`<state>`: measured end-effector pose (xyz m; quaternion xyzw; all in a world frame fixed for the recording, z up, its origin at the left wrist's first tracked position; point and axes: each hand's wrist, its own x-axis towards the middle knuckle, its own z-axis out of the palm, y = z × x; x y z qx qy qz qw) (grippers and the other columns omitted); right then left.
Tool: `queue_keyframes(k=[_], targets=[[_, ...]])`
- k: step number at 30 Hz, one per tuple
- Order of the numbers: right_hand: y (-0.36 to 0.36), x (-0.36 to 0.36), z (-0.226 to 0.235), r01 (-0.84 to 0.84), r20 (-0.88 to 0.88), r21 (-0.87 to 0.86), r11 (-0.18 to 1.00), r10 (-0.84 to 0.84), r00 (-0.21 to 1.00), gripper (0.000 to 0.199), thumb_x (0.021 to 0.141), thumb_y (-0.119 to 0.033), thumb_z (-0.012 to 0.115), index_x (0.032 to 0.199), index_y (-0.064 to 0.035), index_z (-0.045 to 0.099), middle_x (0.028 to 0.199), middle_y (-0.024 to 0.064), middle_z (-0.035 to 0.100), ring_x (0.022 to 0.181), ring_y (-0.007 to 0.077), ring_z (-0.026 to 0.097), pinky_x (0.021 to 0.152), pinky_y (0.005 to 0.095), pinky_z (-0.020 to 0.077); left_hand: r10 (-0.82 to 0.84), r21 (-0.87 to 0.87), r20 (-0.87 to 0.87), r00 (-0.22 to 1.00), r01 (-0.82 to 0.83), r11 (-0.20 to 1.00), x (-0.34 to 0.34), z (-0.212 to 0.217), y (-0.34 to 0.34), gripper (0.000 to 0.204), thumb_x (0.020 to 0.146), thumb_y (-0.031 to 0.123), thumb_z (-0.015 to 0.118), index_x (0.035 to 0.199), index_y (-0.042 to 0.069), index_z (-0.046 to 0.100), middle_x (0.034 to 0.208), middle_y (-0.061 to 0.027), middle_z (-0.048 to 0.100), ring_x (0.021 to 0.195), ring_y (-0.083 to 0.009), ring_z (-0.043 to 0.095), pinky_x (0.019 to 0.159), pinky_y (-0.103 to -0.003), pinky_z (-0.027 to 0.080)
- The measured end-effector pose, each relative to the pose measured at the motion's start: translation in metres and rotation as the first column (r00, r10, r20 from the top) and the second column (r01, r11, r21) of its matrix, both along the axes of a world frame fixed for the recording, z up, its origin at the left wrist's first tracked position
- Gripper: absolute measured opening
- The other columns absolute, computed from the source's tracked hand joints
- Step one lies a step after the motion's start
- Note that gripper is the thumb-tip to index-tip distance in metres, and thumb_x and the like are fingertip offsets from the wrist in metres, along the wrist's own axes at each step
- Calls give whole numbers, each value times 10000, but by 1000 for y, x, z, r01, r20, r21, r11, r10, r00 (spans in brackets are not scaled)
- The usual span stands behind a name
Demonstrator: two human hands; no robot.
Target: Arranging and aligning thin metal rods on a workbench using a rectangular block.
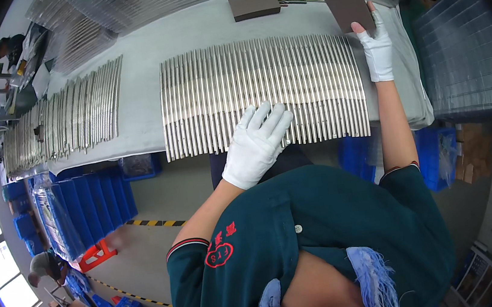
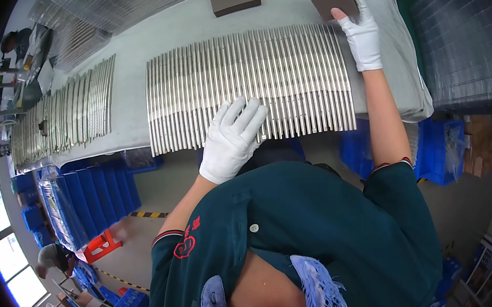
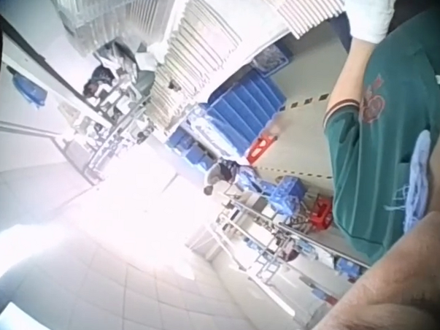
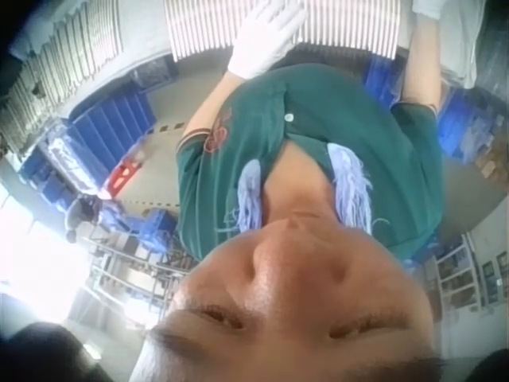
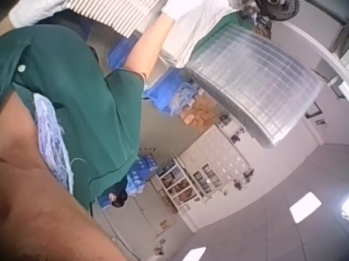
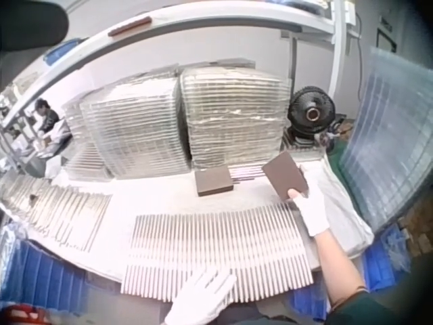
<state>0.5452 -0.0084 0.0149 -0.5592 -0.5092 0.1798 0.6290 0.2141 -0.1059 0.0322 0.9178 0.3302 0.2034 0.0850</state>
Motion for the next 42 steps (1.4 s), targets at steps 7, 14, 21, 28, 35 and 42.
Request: queue_keyframes(k=[7,14,21,28,35,42], targets=[[-46,-37,45,-423,73,-398,814,488,870,606,873,-130,748,1438,-144,527,1372,35,600,1211,128,553,1051,282,417,-96,-29,179,979,103,994,-7,-6,0,549,660,201,797,1152,40,614,1162,-109,624,1060,-309,612,918,-421,508],[-37,-79,66,-611,250,-463,642,756,605,541,857,9,673,1355,-190,603,1313,60,649,1170,213,638,1020,305,493,-141,-60,194,971,156,986,-4,6,0,500,692,255,798,1104,38,615,1170,-134,618,1056,-316,619,907,-430,513],[-35,-56,71,-578,186,-501,645,732,655,511,863,-1,671,1336,-187,619,1211,92,688,1100,279,659,950,342,517,-165,-90,166,972,181,979,-6,3,2,486,736,288,786,1125,50,615,1225,-153,602,1118,-321,602,992,-446,485],[-35,-56,90,-450,427,-533,716,687,587,523,851,20,673,1337,-165,621,1268,74,672,1133,238,643,985,315,513,-146,-37,190,971,155,987,-8,1,3,497,731,302,790,1118,47,612,1217,-151,605,1123,-310,602,998,-439,482],[-26,-82,69,-601,252,-533,595,790,559,562,868,21,654,1392,-162,565,1308,39,653,1148,160,631,985,309,522,-148,-53,159,976,158,986,-6,1,2,494,731,306,785,1114,45,613,1222,-148,603,1128,-306,600,992,-435,482],[-23,-60,69,-610,69,-580,540,778,624,526,871,18,673,1377,-85,573,1332,47,639,1200,164,602,1046,306,466,-153,-52,183,971,165,985,-7,-2,3,472,731,284,782,1102,43,616,1223,-143,597,1125,-313,595,994,-435,479]])
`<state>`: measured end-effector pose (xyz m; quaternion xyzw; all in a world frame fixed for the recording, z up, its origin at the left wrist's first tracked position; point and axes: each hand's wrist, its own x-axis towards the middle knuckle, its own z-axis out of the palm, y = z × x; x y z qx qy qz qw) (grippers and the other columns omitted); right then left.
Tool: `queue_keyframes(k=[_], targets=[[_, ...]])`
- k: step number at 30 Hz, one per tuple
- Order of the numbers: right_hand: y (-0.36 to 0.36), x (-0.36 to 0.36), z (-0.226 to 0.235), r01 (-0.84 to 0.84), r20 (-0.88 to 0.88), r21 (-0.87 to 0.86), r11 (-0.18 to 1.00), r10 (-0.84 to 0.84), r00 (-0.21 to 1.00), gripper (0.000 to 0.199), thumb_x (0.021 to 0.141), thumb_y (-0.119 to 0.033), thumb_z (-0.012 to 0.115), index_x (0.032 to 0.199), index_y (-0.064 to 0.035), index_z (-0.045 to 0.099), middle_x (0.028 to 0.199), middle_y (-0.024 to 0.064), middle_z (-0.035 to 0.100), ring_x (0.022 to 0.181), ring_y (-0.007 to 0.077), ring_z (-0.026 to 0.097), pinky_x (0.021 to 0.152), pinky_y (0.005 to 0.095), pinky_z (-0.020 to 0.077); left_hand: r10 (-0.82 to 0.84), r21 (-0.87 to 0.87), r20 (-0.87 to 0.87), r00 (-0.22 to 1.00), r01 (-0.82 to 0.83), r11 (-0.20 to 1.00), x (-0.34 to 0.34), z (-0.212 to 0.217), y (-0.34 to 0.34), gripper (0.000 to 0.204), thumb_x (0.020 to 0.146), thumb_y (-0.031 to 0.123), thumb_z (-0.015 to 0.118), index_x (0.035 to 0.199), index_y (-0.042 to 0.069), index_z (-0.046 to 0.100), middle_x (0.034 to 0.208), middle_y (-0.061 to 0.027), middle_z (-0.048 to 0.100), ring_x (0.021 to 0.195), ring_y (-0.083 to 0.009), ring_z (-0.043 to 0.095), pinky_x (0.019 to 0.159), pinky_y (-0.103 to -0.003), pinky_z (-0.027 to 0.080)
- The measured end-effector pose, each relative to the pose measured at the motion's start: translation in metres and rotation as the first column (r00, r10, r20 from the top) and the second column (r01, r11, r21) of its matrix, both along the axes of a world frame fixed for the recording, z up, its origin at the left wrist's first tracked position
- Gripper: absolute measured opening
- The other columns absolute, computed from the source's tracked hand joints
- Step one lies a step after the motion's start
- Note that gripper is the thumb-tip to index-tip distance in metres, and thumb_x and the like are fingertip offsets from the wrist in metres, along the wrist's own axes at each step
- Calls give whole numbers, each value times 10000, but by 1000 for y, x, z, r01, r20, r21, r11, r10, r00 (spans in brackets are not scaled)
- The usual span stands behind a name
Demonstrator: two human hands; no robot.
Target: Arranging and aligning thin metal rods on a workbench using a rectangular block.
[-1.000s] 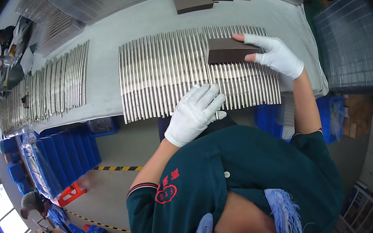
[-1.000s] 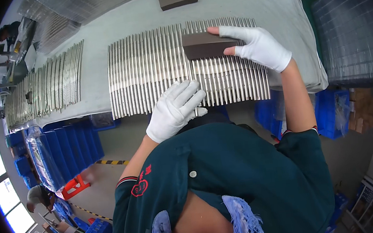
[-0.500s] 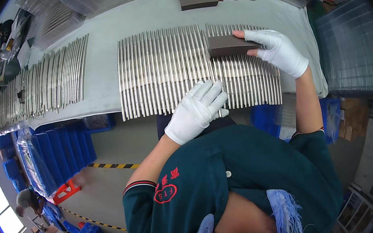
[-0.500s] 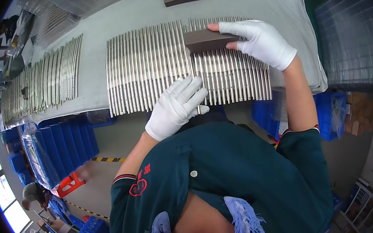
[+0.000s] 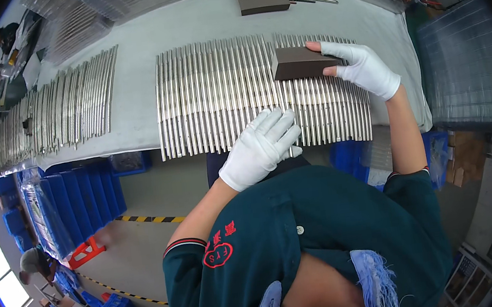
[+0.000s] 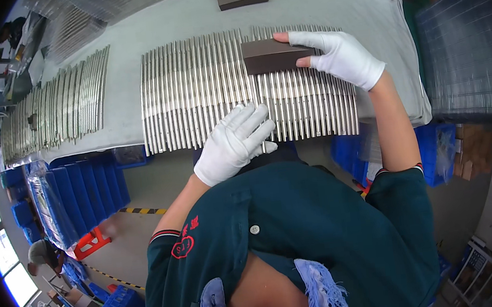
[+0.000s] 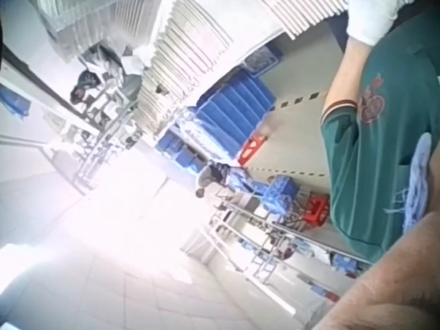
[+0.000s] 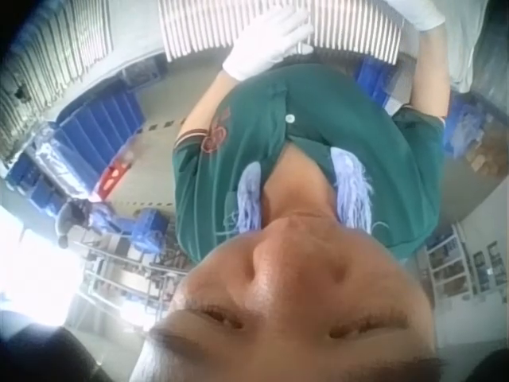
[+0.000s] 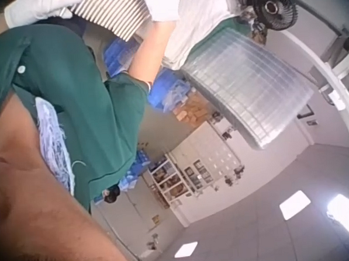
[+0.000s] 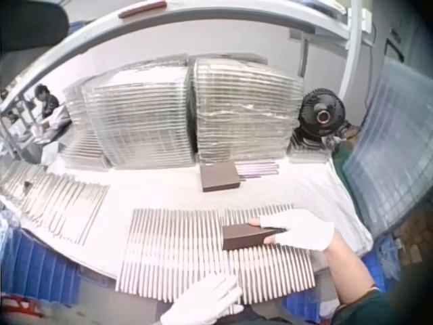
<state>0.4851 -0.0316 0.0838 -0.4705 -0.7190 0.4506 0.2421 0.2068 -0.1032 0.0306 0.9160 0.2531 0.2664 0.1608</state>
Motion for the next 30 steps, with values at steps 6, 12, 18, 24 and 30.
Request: queue_keyframes(k=[6,12,18,24,30], targets=[[-2,-34,-6,-181,226,298,937,115,967,583,812,77,692,1361,-91,587,1318,59,647,1175,175,621,1002,306,506,-20,2,20,1000,20,1000,2,-1,2,505,716,271,795,1124,40,611,1210,-145,596,1119,-322,595,991,-446,482],[-21,26,-3,192,22,76,978,-194,981,554,887,-49,694,1417,-105,542,1363,33,610,1218,140,568,1043,295,452,-17,2,-31,999,17,1000,-1,2,2,531,710,258,811,1151,44,609,1224,-134,596,1143,-322,584,1000,-451,474],[31,2,-16,244,-276,136,960,-200,940,701,843,-279,786,1468,-157,492,1373,69,586,1262,151,526,1091,301,386,-1,-53,-193,981,-10,999,-1,13,-2,664,770,418,761,1300,71,564,1366,-112,558,1283,-307,504,1113,-489,340],[103,-50,-38,40,-240,14,999,-36,970,759,841,-391,767,1486,-143,455,1437,65,525,1323,189,484,1136,319,344,56,32,-282,958,-49,998,2,9,-8,585,831,359,721,1319,78,562,1371,-108,561,1302,-281,509,1120,-472,344],[115,-55,-49,-23,-384,-94,995,-15,923,710,887,-343,736,1491,-122,434,1406,64,538,1269,179,523,1073,329,426,23,68,-164,986,-12,998,-6,3,-5,440,822,253,715,1195,41,616,1280,-113,606,1220,-285,552,1053,-427,414]])
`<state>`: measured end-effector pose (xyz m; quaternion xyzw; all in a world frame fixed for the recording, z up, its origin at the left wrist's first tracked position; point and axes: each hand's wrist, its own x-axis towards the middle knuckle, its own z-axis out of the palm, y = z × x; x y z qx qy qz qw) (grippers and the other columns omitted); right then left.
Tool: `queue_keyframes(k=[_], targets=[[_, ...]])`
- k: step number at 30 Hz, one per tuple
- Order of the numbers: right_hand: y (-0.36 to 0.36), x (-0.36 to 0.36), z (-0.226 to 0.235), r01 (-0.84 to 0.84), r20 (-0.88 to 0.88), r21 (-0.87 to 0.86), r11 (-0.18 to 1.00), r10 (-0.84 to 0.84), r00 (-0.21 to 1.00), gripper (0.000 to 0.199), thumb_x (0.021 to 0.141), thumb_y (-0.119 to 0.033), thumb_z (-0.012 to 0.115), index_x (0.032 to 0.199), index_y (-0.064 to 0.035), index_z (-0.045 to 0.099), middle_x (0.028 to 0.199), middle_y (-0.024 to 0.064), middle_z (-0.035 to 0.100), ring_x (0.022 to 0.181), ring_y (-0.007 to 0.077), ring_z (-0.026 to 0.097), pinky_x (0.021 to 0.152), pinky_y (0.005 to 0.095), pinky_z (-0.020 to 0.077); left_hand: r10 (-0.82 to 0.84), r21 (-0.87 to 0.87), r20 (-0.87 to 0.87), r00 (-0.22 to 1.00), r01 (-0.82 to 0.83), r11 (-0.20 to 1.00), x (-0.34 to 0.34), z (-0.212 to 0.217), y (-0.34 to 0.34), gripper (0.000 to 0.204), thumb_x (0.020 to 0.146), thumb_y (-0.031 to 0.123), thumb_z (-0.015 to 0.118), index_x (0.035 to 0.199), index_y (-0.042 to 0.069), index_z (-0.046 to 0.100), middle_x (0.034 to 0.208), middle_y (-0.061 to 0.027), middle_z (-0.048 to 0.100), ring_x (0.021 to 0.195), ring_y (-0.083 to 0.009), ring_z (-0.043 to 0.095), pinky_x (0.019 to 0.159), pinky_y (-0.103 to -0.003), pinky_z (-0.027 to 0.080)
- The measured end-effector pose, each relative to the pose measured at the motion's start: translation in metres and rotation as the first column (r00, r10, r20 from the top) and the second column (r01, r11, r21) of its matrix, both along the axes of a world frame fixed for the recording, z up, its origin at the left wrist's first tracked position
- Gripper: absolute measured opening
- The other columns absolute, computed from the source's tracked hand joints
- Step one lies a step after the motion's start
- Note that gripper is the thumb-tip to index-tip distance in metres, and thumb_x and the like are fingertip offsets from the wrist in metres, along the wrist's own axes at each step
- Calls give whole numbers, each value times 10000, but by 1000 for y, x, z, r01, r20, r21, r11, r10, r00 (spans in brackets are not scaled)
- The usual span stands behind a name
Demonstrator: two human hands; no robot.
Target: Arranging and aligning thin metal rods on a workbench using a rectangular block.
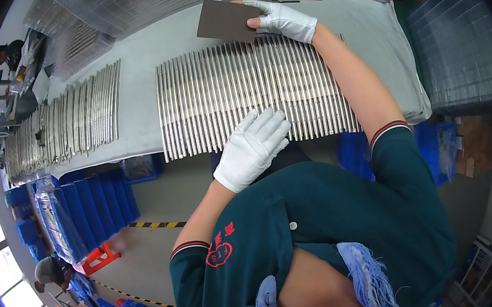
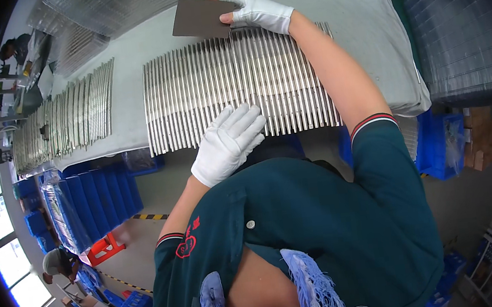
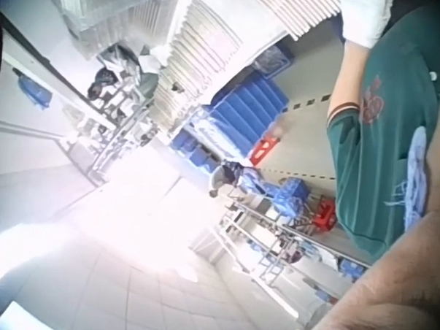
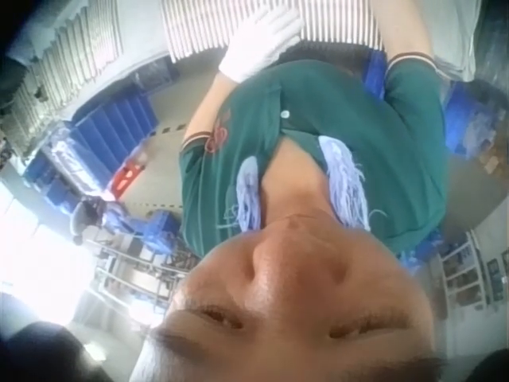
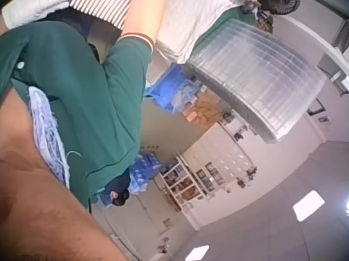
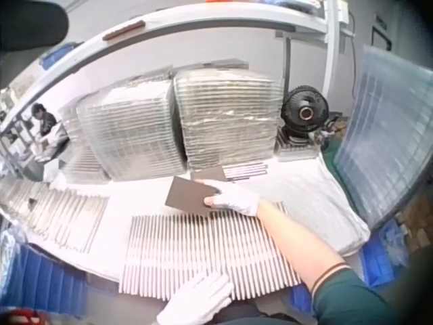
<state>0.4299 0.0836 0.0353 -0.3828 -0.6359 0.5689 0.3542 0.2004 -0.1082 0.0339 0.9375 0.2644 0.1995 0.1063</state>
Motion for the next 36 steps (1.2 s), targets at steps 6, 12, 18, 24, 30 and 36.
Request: queue_keyframes(k=[6,12,18,24,30,36], targets=[[0,-8,7,-10,-71,-130,992,1,997,687,907,-308,722,1487,-94,422,1368,86,567,1213,178,576,1021,307,489,348,166,17,937,-346,924,-42,22,33,476,857,314,707,1219,23,606,1241,-190,592,1159,-373,549,1011,-498,406],[3,-17,8,-99,56,-92,991,104,993,721,896,-371,725,1504,-137,416,1406,73,538,1274,183,519,1060,320,445,790,280,-90,607,-746,605,-104,-2,73,522,933,431,610,1241,9,622,1221,-236,627,1037,-408,619,935,-454,467],[-11,2,12,58,39,76,995,-61,997,728,865,-368,754,1487,-137,453,1397,64,552,1286,168,501,1105,317,382,832,166,-90,547,-815,555,-90,-3,74,603,888,524,627,1262,52,634,1222,-172,653,988,-385,633,907,-444,499],[-39,72,-4,557,-110,365,746,-559,822,643,905,-229,741,1475,-127,462,1376,70,563,1206,148,554,963,278,497,835,140,-120,536,-824,549,-81,-3,75,634,871,547,626,1292,74,600,1260,-164,625,953,-390,617,828,-461,535],[-52,109,-21,822,-283,342,456,-784,552,613,930,-163,712,1479,-100,446,1376,67,545,1191,148,548,972,287,491,818,134,-65,571,-808,574,-70,-1,75,602,867,527,636,1246,59,624,1188,-163,646,873,-381,627,755,-456,549],[-52,124,-25,822,-219,463,333,-855,470,663,905,-189,746,1482,-84,436,1377,76,548,1202,168,535,1006,300,469,791,111,-29,612,-784,611,-85,0,58,602,844,524,682,1204,43,652,1252,-193,632,907,-393,638,798,-435,543]])
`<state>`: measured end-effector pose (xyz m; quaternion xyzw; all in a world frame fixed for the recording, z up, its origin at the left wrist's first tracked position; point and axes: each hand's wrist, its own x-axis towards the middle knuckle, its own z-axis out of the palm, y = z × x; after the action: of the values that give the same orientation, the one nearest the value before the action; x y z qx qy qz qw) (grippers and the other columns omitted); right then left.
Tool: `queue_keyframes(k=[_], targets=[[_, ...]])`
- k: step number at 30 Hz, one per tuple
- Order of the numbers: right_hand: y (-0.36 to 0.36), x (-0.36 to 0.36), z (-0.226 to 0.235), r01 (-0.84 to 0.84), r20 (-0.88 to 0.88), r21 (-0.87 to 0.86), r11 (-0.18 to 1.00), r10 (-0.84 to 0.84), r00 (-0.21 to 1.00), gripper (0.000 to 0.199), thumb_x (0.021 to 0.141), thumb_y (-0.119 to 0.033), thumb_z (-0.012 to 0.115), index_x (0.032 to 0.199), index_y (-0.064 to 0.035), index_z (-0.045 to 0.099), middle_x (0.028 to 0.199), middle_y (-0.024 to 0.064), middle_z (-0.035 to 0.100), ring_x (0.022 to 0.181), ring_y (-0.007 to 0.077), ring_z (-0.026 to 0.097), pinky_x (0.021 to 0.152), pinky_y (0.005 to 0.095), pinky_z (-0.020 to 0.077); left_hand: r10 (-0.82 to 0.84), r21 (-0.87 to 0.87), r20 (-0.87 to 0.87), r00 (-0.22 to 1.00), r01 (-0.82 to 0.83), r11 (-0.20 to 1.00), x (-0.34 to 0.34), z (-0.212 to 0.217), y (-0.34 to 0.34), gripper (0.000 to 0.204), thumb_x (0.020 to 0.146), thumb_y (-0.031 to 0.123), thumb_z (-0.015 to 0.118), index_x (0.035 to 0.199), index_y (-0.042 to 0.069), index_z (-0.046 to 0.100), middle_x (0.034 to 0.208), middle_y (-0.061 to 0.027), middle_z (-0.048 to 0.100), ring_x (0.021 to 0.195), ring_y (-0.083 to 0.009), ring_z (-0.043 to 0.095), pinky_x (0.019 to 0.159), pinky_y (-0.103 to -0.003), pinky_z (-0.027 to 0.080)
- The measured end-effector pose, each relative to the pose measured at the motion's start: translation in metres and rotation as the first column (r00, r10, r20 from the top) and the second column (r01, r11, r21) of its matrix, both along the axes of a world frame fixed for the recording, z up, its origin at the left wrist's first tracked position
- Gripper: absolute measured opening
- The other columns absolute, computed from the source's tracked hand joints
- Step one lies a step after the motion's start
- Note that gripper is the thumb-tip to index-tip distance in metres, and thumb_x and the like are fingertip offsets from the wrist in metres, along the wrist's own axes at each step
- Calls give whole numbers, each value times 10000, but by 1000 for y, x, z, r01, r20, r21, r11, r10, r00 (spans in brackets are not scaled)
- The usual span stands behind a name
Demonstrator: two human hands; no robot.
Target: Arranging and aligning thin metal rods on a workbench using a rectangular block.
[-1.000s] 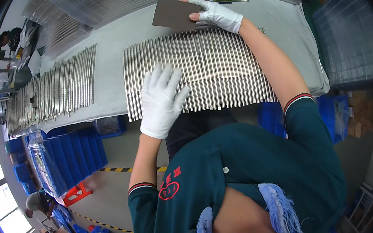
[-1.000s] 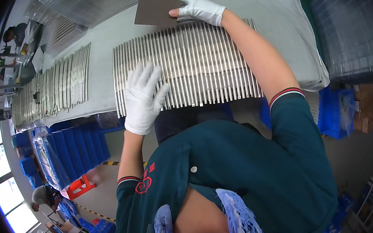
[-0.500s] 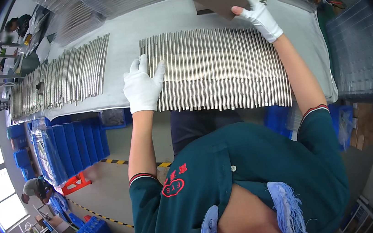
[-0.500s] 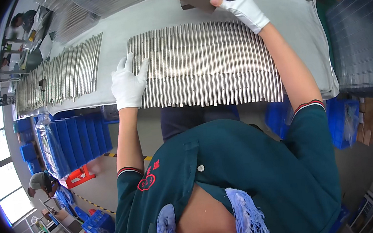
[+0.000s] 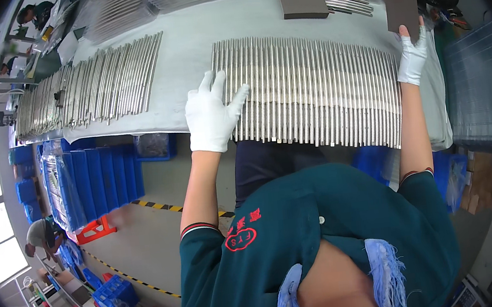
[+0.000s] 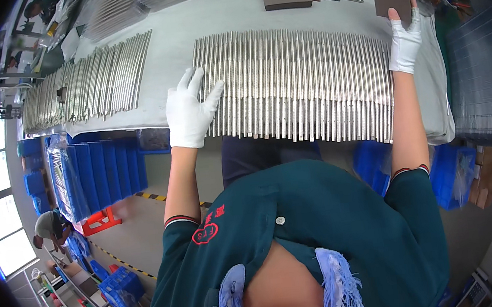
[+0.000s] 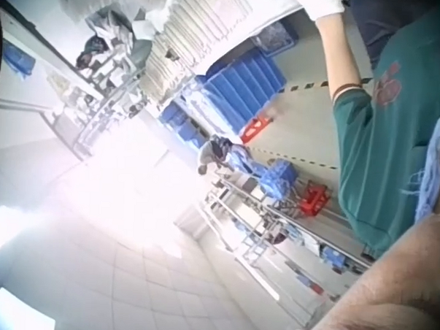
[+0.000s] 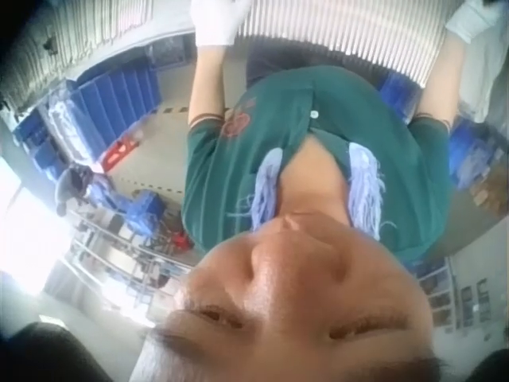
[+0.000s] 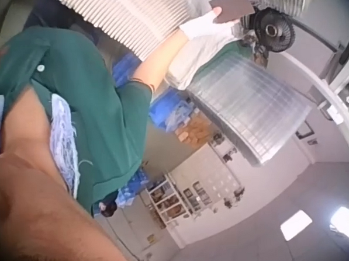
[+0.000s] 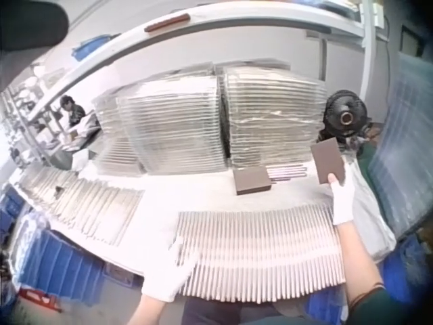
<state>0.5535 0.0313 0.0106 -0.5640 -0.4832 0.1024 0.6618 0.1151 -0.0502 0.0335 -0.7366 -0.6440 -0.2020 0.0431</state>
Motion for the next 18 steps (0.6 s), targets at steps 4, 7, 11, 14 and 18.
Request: queue_keyframes(k=[4,7,11,14,18], targets=[[-10,13,1,86,15,1,996,-86,996,626,920,-154,721,1469,-46,440,1435,94,493,1277,188,498,1057,317,439,-295,-29,8,955,295,955,-30,2,-28,738,779,651,670,1224,63,650,1297,-175,618,1006,-355,641,982,-555,430],[-5,25,-3,109,56,12,994,-109,992,630,905,-233,748,1445,-47,483,1404,94,547,1264,188,518,1082,301,385,-398,-55,-8,917,397,916,-47,-4,-45,983,628,818,609,1303,103,603,1322,-111,611,1191,-354,576,1051,-675,288],[-2,30,-10,113,91,-13,994,-111,990,644,899,-237,755,1455,-65,478,1408,90,546,1260,183,520,1078,299,388,-391,-70,-80,917,386,920,-46,-7,-38,1007,567,846,588,1320,178,600,1336,-108,596,1210,-346,565,1040,-736,234],[-1,34,-17,51,110,-68,996,-44,993,646,903,-223,750,1471,-97,468,1412,87,544,1253,179,525,1076,298,387,-401,-64,-60,914,397,915,-43,-7,-31,1021,552,846,585,1319,173,601,1341,-107,589,1207,-348,568,1048,-736,222],[-2,29,-18,21,96,-70,997,-15,995,643,908,-207,745,1477,-104,463,1413,84,542,1253,174,524,1074,291,385,-416,-96,-55,908,410,907,-46,-10,-28,1059,549,874,551,1353,185,588,1378,-124,562,1247,-386,534,1074,-709,229]])
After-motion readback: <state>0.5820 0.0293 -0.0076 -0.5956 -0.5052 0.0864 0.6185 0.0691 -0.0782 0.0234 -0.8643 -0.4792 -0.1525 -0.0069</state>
